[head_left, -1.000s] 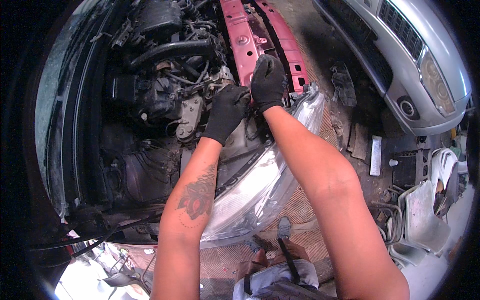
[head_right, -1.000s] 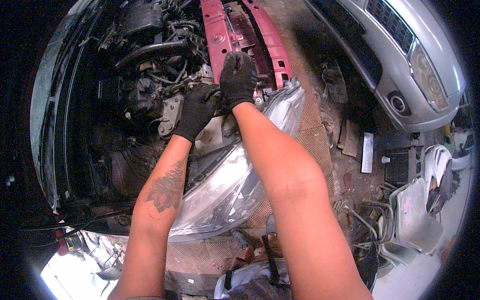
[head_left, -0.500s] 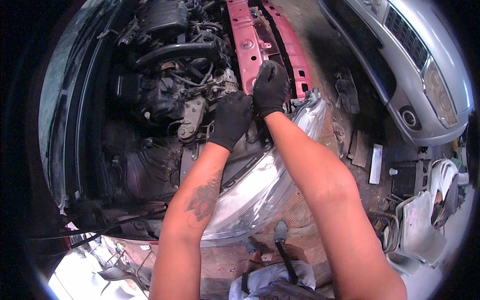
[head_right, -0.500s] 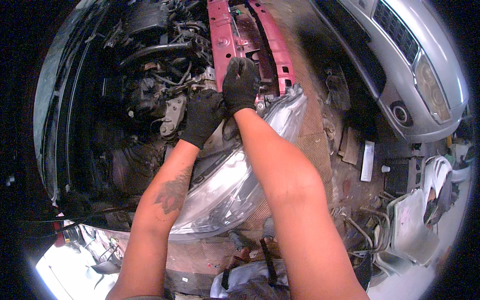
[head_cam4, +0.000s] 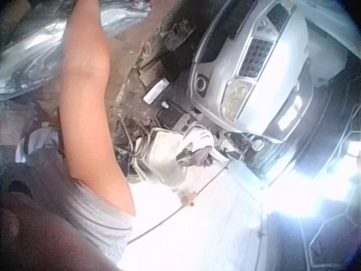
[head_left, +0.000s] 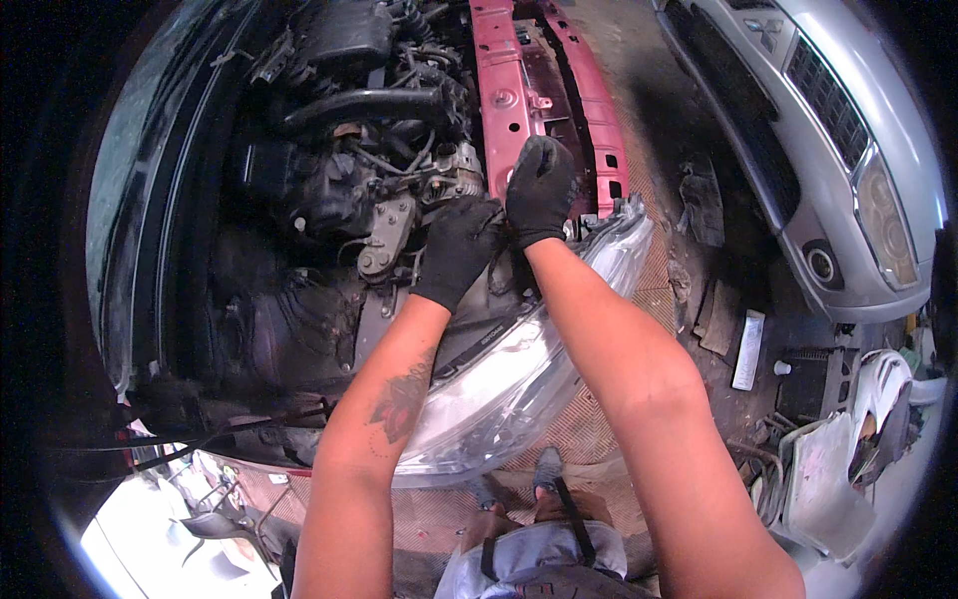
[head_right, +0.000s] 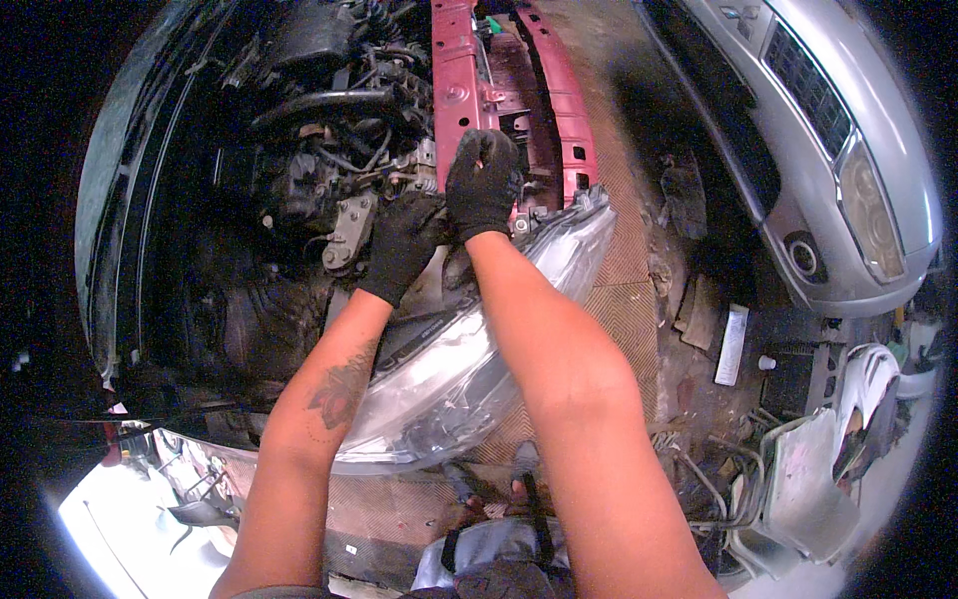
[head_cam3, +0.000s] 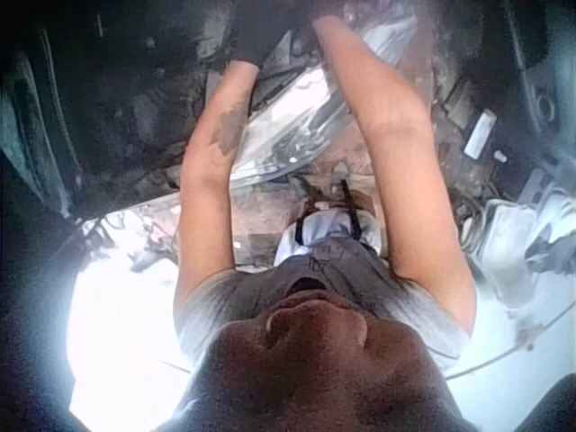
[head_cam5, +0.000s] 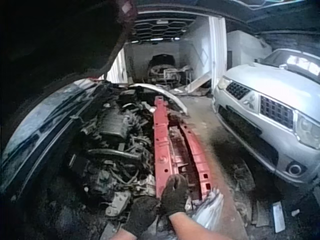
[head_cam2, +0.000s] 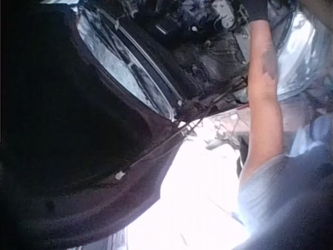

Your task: The person installs a red metal cross-member into the front of a car's engine bay. They align the part by hand, secure it with bolts, and use a power drill to tighten the fasteners.

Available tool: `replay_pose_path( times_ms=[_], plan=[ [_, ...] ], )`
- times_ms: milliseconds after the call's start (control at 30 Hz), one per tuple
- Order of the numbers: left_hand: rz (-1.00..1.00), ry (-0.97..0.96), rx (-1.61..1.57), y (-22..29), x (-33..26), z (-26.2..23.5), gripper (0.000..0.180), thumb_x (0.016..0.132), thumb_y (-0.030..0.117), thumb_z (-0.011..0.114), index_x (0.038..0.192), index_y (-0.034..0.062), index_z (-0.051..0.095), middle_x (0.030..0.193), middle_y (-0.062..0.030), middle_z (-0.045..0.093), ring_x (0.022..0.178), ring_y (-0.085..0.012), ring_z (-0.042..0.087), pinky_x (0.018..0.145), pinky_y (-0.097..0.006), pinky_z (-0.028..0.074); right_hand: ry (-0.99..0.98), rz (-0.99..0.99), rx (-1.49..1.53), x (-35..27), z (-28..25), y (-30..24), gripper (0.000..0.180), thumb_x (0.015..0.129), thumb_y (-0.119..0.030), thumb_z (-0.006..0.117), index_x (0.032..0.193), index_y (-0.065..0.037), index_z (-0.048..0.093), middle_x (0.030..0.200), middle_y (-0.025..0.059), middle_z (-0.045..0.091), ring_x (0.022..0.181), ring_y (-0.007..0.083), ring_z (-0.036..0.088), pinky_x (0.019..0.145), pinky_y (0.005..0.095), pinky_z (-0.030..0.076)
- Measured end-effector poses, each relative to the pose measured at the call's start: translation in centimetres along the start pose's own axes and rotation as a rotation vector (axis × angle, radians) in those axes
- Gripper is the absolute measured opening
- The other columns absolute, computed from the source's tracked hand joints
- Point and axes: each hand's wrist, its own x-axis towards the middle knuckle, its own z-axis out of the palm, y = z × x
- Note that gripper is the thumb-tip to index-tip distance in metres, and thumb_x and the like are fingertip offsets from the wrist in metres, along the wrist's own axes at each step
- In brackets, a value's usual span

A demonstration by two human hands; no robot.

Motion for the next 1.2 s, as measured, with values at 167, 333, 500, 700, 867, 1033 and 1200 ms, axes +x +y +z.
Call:
replay_pose_path(
  times_ms=[167, 333, 500, 700, 867, 1033, 1200],
  plan=[
    [0.026, 0.015, 0.102, 0.9, -0.1, -0.1, 0.024, 0.077, 0.011, 0.067, 0.100, 0.0064, 0.070, 0.097, -0.0167, 0.068, 0.091, -0.0356, 0.064, 0.081, -0.044, 0.051, 0.016, 0.038, 0.039, -0.3, 0.0, -0.4, 0.025, 0.097, -0.024, 0.050, 0.084, -0.003, 0.055, 0.087, 0.0196, 0.056, 0.087, 0.0396, 0.054, 0.079, 0.0484, 0.043],
    [0.041, 0.059, 0.121, 0.8, -0.2, -0.2, 0.022, 0.077, 0.010, 0.067, 0.098, 0.0067, 0.070, 0.096, -0.0167, 0.067, 0.089, -0.0361, 0.064, 0.080, -0.045, 0.052, 0.086, 0.081, 0.098, -0.6, 0.2, -1.1, 0.024, 0.096, -0.026, 0.053, 0.087, -0.003, 0.057, 0.089, 0.0190, 0.057, 0.087, 0.0395, 0.055, 0.079, 0.0479, 0.044],
    [-0.006, 0.001, 0.011, 0.8, 0.6, 0.0, 0.018, 0.077, 0.010, 0.067, 0.095, 0.0052, 0.069, 0.094, -0.0165, 0.066, 0.089, -0.0369, 0.063, 0.078, -0.045, 0.051, 0.061, 0.058, 0.031, 0.0, 0.5, 0.1, 0.024, 0.095, -0.025, 0.056, 0.084, -0.004, 0.055, 0.085, 0.0186, 0.056, 0.084, 0.0393, 0.055, 0.076, 0.0482, 0.043],
    [-0.065, -0.041, -0.040, 1.0, 0.9, 0.2, 0.021, 0.077, 0.010, 0.067, 0.097, 0.0036, 0.068, 0.093, -0.0171, 0.064, 0.089, -0.0375, 0.061, 0.081, -0.044, 0.049, 0.016, 0.102, 0.044, 0.0, 0.0, -0.7, 0.029, 0.095, -0.027, 0.055, 0.081, -0.002, 0.054, 0.082, 0.0191, 0.055, 0.083, 0.0402, 0.054, 0.074, 0.0488, 0.042],
    [-0.044, -0.013, 0.042, 1.2, 1.1, 0.1, 0.023, 0.077, 0.012, 0.065, 0.099, 0.0058, 0.069, 0.094, -0.0170, 0.064, 0.091, -0.0372, 0.062, 0.080, -0.044, 0.051, -0.028, 0.076, 0.018, 0.0, -0.5, -1.1, 0.028, 0.097, -0.025, 0.051, 0.080, -0.002, 0.054, 0.084, 0.0192, 0.056, 0.085, 0.0410, 0.054, 0.076, 0.0495, 0.041],
    [-0.045, 0.070, 0.006, 1.0, 0.5, 0.4, 0.023, 0.077, 0.011, 0.065, 0.098, 0.0055, 0.069, 0.102, -0.0165, 0.065, 0.096, -0.0360, 0.063, 0.084, -0.042, 0.052, 0.003, 0.017, 0.014, -0.1, -0.4, -1.5, 0.028, 0.097, -0.024, 0.050, 0.081, -0.002, 0.054, 0.085, 0.0191, 0.056, 0.087, 0.0409, 0.053, 0.078, 0.0495, 0.041],
    [-0.059, 0.047, -0.060, 0.7, 0.7, 0.3, 0.024, 0.076, 0.009, 0.065, 0.099, 0.0047, 0.069, 0.108, -0.0164, 0.065, 0.099, -0.0357, 0.063, 0.086, -0.042, 0.051, -0.065, 0.082, -0.002, 0.2, -0.6, -1.6, 0.030, 0.094, -0.030, 0.057, 0.086, -0.001, 0.055, 0.086, 0.0196, 0.056, 0.088, 0.0390, 0.054, 0.080, 0.0479, 0.042]
  ],
)
